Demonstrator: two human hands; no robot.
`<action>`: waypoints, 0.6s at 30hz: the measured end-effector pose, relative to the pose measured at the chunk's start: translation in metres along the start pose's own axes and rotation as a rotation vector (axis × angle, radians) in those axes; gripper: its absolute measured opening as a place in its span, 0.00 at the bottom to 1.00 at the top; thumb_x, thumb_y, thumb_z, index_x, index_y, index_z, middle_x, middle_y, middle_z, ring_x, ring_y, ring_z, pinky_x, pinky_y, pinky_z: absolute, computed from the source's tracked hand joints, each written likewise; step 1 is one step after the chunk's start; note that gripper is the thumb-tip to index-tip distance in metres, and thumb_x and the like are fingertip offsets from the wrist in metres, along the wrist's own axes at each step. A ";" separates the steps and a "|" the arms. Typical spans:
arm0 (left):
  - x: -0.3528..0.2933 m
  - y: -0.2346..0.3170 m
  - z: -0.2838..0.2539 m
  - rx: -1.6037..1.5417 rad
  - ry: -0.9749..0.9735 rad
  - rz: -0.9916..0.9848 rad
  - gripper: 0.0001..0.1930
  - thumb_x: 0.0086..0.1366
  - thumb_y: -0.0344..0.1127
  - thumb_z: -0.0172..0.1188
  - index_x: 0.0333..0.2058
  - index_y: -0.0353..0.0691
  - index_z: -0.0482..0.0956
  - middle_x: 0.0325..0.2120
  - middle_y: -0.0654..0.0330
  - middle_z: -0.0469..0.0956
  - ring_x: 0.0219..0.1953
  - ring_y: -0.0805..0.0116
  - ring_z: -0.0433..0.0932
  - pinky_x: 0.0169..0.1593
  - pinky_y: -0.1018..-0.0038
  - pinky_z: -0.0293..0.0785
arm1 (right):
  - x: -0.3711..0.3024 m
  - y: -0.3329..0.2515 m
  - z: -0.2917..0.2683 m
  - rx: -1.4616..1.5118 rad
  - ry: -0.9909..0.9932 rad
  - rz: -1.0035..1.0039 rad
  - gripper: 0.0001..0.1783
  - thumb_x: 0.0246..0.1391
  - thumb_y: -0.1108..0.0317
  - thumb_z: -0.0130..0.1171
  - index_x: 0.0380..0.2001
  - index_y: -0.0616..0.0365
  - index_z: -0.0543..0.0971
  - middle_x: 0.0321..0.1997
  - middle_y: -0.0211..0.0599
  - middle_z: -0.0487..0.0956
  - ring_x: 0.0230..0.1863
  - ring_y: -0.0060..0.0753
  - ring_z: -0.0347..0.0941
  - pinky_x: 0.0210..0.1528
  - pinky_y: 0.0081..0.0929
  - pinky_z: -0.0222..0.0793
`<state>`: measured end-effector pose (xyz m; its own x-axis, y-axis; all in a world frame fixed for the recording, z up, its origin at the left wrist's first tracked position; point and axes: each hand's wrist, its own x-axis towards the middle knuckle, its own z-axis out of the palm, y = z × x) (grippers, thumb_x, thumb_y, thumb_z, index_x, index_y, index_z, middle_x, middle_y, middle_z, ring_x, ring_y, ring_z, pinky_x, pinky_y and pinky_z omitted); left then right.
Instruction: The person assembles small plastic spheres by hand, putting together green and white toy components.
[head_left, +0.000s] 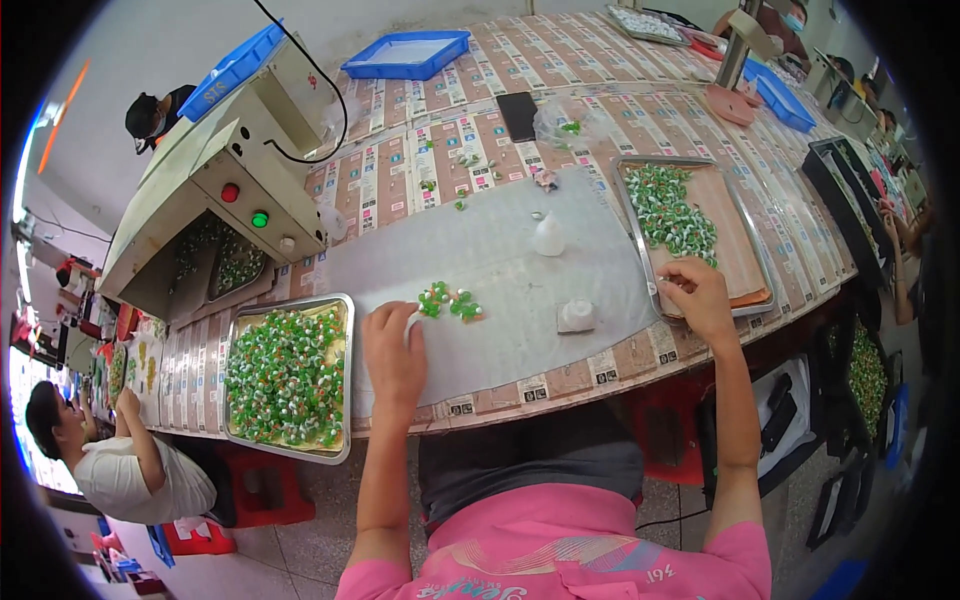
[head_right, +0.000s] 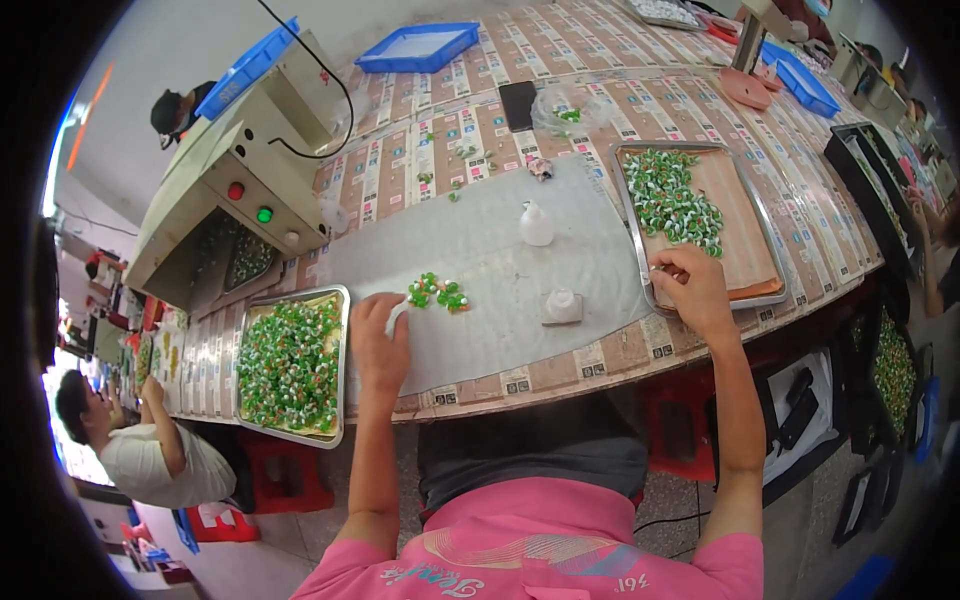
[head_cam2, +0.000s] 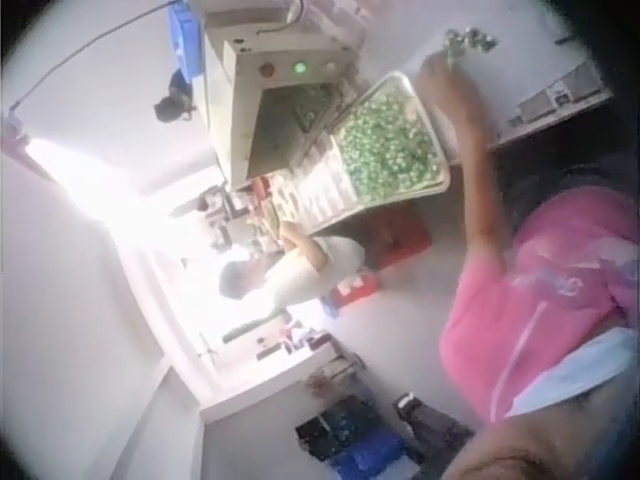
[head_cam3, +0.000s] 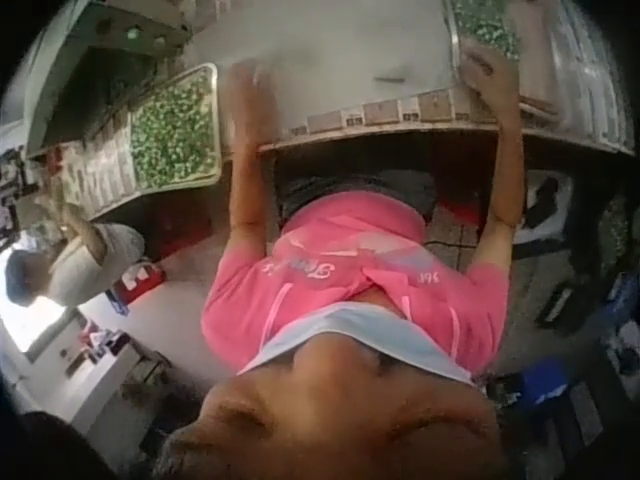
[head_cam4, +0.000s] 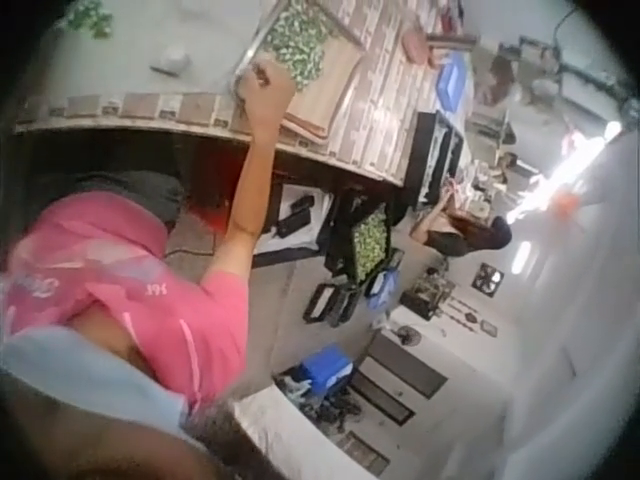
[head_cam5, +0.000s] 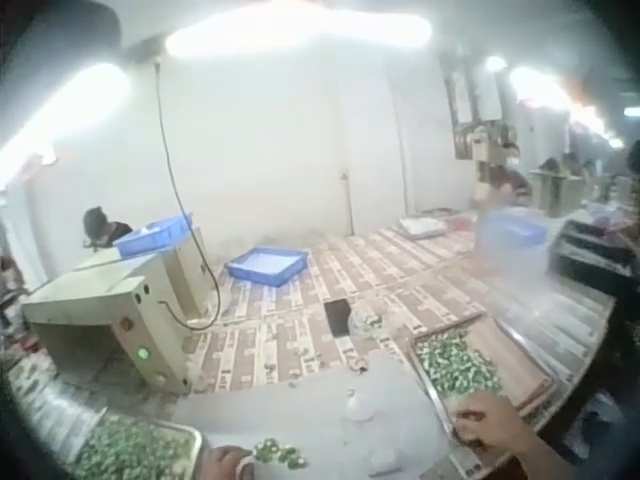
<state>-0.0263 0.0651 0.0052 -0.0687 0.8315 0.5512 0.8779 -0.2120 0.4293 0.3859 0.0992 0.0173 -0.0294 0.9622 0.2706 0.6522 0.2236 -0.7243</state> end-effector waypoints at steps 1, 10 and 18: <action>0.004 0.001 0.009 -0.048 -0.040 0.018 0.12 0.52 0.20 0.59 0.36 0.38 0.79 0.38 0.54 0.77 0.43 0.52 0.72 0.48 0.62 0.69 | -0.003 -0.007 0.001 0.075 -0.038 0.067 0.10 0.47 0.75 0.65 0.35 0.62 0.82 0.31 0.32 0.77 0.30 0.21 0.73 0.32 0.18 0.68; 0.008 0.002 0.027 -0.157 -0.089 -0.087 0.11 0.51 0.18 0.60 0.34 0.37 0.77 0.33 0.54 0.76 0.36 0.54 0.75 0.39 0.66 0.73 | -0.022 -0.054 0.015 0.310 -0.210 0.040 0.09 0.49 0.78 0.63 0.36 0.62 0.82 0.34 0.30 0.78 0.32 0.15 0.72 0.33 0.14 0.68; -0.015 0.020 0.013 -0.617 -0.159 -0.252 0.11 0.52 0.17 0.61 0.35 0.35 0.80 0.36 0.59 0.77 0.35 0.72 0.76 0.35 0.79 0.72 | -0.011 -0.071 0.029 0.258 -0.196 -0.039 0.09 0.50 0.78 0.61 0.37 0.63 0.81 0.35 0.34 0.79 0.33 0.21 0.75 0.35 0.18 0.71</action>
<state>-0.0018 0.0553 -0.0042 -0.1238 0.9493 0.2891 0.4099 -0.2164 0.8861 0.3180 0.0771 0.0476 -0.2128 0.9580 0.1923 0.4351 0.2692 -0.8592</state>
